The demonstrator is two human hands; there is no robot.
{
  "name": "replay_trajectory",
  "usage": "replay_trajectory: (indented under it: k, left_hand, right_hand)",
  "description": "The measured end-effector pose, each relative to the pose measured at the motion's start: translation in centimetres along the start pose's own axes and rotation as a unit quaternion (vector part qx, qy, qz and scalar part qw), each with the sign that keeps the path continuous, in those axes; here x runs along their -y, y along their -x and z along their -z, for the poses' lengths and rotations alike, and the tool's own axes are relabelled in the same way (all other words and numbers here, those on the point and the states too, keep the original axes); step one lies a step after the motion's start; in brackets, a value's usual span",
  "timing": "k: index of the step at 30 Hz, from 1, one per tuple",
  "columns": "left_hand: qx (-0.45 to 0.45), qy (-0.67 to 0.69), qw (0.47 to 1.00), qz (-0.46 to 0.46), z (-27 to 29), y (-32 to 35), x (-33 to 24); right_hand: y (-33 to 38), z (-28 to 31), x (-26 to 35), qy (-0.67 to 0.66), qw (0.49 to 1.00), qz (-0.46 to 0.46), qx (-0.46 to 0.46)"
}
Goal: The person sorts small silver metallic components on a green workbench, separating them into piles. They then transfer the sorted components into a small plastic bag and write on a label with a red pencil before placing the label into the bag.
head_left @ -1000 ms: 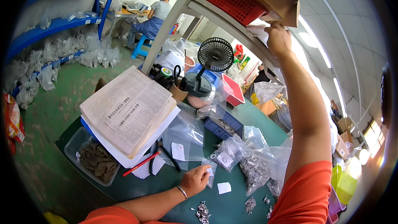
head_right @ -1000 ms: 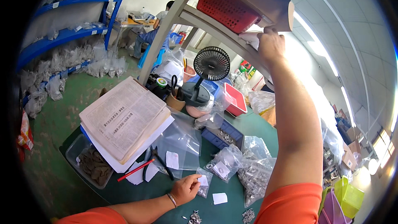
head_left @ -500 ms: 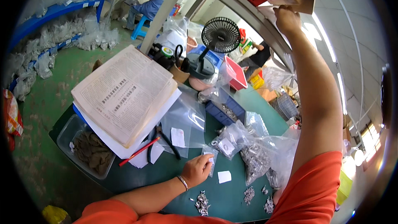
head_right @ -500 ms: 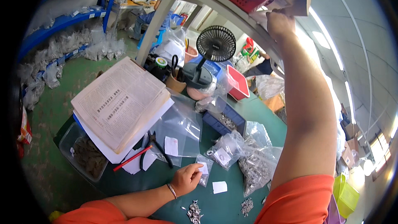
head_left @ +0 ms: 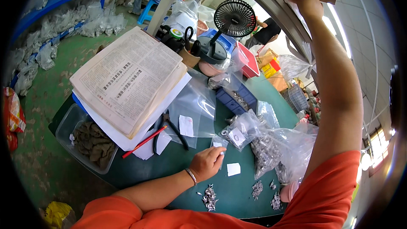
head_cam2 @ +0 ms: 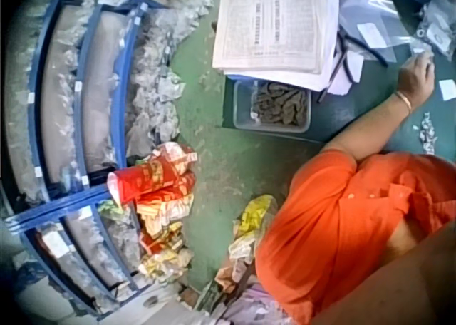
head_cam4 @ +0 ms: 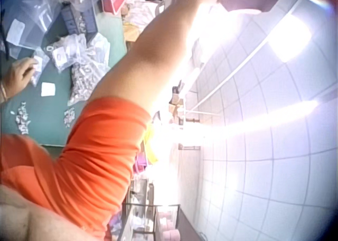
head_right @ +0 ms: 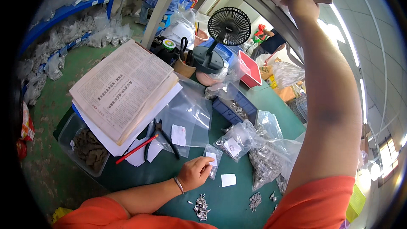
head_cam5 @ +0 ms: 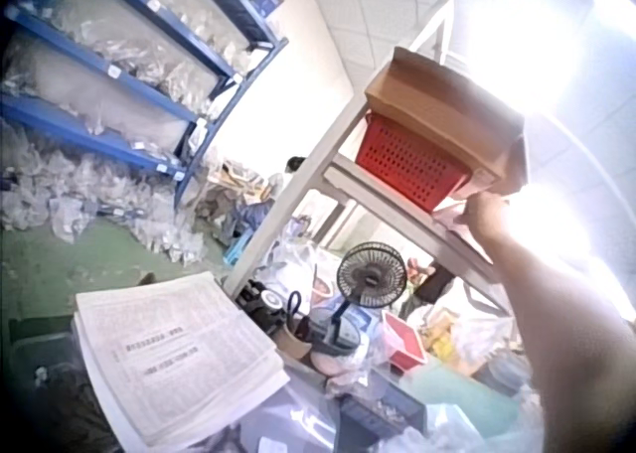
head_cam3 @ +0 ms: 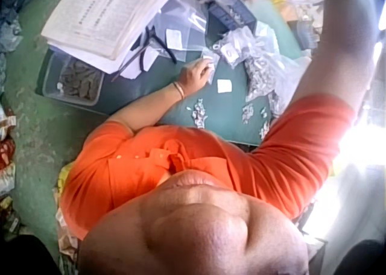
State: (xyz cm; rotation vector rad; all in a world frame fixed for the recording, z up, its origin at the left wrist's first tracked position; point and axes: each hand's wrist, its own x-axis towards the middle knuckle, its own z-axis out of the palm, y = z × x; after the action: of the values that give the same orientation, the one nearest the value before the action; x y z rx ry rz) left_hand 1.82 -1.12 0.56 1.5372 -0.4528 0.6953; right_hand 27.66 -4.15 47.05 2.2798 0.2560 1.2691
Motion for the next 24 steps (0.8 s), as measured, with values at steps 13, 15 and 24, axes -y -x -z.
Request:
replay_trajectory:
  k: [13, 15, 24]
  left_hand:
    - [0.006, 0.068, 0.993, 0.095, 0.7, -0.2, 0.8]
    - [0.002, 0.234, 0.965, 0.118, 0.8, -1.0, 0.2]
    - [0.163, 0.456, 0.826, 0.289, 4.0, 1.6, -4.8]
  right_hand:
    - [18.9, 6.0, 0.3, -0.488, 0.833, -0.104, -0.238]
    - [28.8, 5.4, 2.1, -0.591, 0.799, -0.054, -0.099]
    - [52.6, 5.6, 6.1, -0.653, 0.632, -0.409, 0.076]
